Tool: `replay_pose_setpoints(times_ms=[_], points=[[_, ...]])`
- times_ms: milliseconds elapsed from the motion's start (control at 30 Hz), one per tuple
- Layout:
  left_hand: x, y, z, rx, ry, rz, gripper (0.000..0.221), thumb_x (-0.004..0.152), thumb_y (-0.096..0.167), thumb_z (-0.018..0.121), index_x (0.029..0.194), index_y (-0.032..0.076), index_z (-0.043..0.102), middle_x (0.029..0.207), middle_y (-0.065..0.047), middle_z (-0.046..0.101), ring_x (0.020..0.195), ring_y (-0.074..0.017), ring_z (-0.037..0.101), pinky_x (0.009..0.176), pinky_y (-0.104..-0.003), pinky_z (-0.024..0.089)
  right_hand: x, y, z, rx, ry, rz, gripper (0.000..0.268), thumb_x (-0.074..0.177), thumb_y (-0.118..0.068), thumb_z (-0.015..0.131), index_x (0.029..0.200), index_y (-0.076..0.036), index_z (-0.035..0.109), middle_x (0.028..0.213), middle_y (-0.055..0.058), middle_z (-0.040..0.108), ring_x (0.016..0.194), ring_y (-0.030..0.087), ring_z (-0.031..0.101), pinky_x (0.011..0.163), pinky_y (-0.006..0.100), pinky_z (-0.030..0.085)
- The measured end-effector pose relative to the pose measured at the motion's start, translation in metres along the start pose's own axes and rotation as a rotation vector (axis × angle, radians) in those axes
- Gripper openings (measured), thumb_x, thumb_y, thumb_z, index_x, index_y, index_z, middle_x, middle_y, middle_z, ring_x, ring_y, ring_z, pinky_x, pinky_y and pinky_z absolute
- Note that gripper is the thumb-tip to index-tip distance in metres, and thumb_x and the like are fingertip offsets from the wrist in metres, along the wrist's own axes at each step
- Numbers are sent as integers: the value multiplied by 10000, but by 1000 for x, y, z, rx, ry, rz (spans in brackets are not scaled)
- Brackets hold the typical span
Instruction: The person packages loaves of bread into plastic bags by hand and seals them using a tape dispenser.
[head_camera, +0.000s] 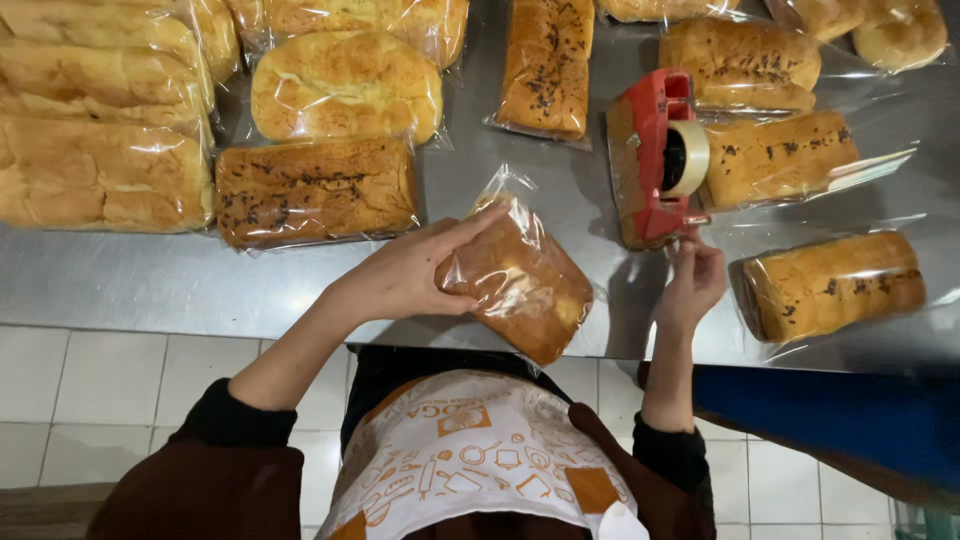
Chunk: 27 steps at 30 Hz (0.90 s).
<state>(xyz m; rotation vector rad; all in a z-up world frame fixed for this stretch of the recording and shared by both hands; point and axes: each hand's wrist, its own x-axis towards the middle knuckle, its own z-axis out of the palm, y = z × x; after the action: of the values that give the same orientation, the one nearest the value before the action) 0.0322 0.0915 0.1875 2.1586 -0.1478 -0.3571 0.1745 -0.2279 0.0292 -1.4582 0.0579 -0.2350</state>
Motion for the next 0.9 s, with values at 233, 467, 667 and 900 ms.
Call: replay_pose_setpoints(times_ms=[233,467,667,900], points=[[7,19,-2,185,-119,-61,953,681,310,690,1453,296,132,1204,-290,489,1011,-551,512,844,-567,444,4,-49,5,-85,-198,-253,132,901,-16,613,1023,24,581,773,170,617,576,182,592,544,298,539],[19,14,11,341,-145,-76,922,649,396,669,1431,251,202,1247,-184,478,901,-475,592,757,-534,494,-48,-165,128,-529,-1091,-818,661,780,-286,714,1336,-59,437,594,73,608,502,246,575,507,363,495],[-2,30,-3,107,-97,31,1053,705,287,713,1412,315,-66,1399,-125,416,1002,-340,578,705,-364,448,-1,-157,116,-874,-828,-497,825,737,-235,805,1380,-83,312,647,-5,465,523,98,447,454,223,432],[-10,22,3,246,-4,58,738,880,312,473,1457,218,23,602,-38,534,538,-253,543,511,-347,389,-45,-73,81,-273,-1255,-183,705,638,-288,788,1203,-25,458,1088,75,595,971,190,610,880,290,498]])
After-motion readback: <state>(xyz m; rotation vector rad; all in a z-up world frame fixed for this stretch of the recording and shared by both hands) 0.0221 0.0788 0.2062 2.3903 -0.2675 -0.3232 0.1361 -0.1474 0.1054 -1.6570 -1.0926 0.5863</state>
